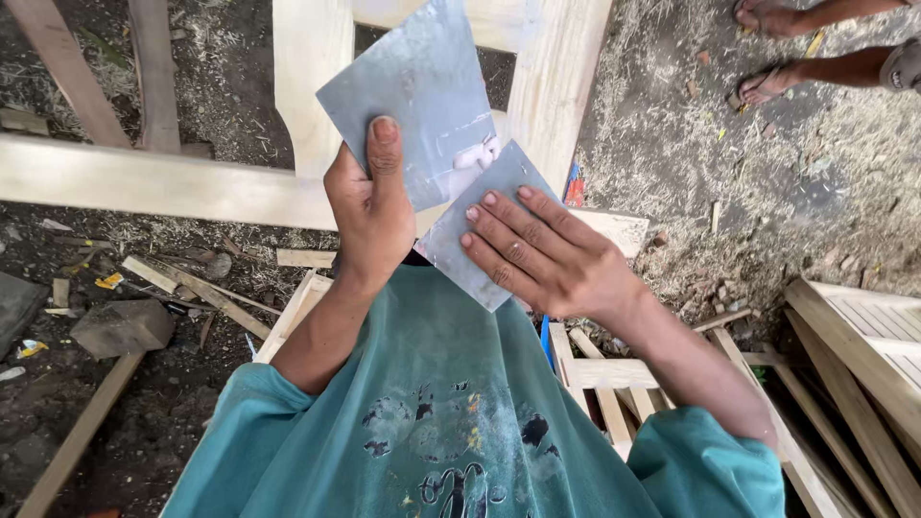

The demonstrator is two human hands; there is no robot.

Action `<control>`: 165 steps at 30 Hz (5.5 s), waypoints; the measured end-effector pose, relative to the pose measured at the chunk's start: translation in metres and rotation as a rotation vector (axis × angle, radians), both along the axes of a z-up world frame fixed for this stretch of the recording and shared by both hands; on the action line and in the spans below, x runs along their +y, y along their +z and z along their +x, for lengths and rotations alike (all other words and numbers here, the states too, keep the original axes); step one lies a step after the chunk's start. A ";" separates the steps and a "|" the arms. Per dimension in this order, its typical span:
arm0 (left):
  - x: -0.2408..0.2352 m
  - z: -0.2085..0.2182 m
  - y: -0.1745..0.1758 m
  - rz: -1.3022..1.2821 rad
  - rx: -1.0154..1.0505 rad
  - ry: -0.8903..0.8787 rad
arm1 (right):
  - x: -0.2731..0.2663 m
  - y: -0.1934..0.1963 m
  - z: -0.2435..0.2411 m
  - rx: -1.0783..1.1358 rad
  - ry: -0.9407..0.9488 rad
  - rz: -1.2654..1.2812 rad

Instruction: The person sands a wooden chair frame using a sanding block and sandpaper. They apply wood filler to the joints using a putty knife and then continue sanding the frame to smooth the surface.

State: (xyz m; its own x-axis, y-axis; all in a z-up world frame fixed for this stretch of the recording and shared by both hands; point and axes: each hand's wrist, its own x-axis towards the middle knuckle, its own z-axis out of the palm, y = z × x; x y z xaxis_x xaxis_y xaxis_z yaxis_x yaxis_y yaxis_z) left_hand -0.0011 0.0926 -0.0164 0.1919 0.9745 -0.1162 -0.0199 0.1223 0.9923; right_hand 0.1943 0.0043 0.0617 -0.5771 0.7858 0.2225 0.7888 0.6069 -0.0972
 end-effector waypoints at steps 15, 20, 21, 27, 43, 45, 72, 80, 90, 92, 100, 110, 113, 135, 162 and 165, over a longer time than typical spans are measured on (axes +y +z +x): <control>0.176 -0.117 -0.125 -0.284 -0.190 0.150 | 0.074 -0.160 0.028 0.572 -0.853 -0.691; 0.167 -0.135 -0.137 -0.404 -0.163 0.190 | 0.145 -0.174 0.060 0.375 -0.577 -0.909; 0.163 -0.138 -0.138 -0.424 -0.160 0.198 | 0.157 -0.180 0.063 0.313 -0.521 -0.965; 0.139 -0.158 -0.143 -0.463 -0.146 0.279 | 0.197 -0.199 0.054 0.162 -0.370 -1.202; 0.121 -0.170 -0.147 -0.491 -0.159 0.362 | 0.197 -0.203 0.044 0.174 -0.365 -1.315; 0.120 -0.170 -0.147 -0.490 -0.158 0.360 | 0.191 -0.199 0.040 0.148 -0.384 -1.337; 0.126 -0.159 -0.143 -0.426 -0.238 0.327 | 0.167 -0.155 0.058 0.138 -0.404 -1.080; 0.117 -0.163 -0.150 -0.459 -0.238 0.337 | 0.183 -0.201 0.048 0.145 -0.360 -1.186; 0.117 -0.165 -0.152 -0.467 -0.240 0.333 | 0.170 -0.198 0.033 0.074 -0.445 -1.322; 0.118 -0.165 -0.152 -0.461 -0.245 0.325 | 0.165 -0.195 0.031 0.065 -0.479 -1.324; 0.125 -0.159 -0.142 -0.433 -0.244 0.308 | 0.162 -0.184 0.036 0.279 -0.432 -1.258; 0.132 -0.144 -0.132 -0.237 0.054 0.228 | 0.095 -0.071 0.079 -0.359 -0.860 -1.193; 0.111 -0.128 -0.150 0.115 0.603 0.242 | 0.061 -0.082 0.085 -0.204 -1.114 -1.250; 0.003 -0.116 -0.098 -0.234 -0.273 0.367 | -0.156 -0.129 0.102 0.519 -1.045 -0.631; -0.212 -0.168 -0.115 -0.576 -1.043 -0.168 | -0.165 -0.135 -0.134 2.123 -0.809 -0.641; -0.220 -0.184 -0.125 -0.628 -1.014 -0.101 | -0.133 -0.143 -0.179 2.217 -0.789 -0.800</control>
State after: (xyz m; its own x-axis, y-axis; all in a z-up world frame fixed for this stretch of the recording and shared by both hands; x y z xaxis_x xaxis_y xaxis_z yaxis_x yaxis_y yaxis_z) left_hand -0.1847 -0.1269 -0.1409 0.5435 0.7769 -0.3178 -0.7214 0.6259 0.2963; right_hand 0.0150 -0.1288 -0.0814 0.2598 0.8376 -0.4805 -0.7440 -0.1436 -0.6526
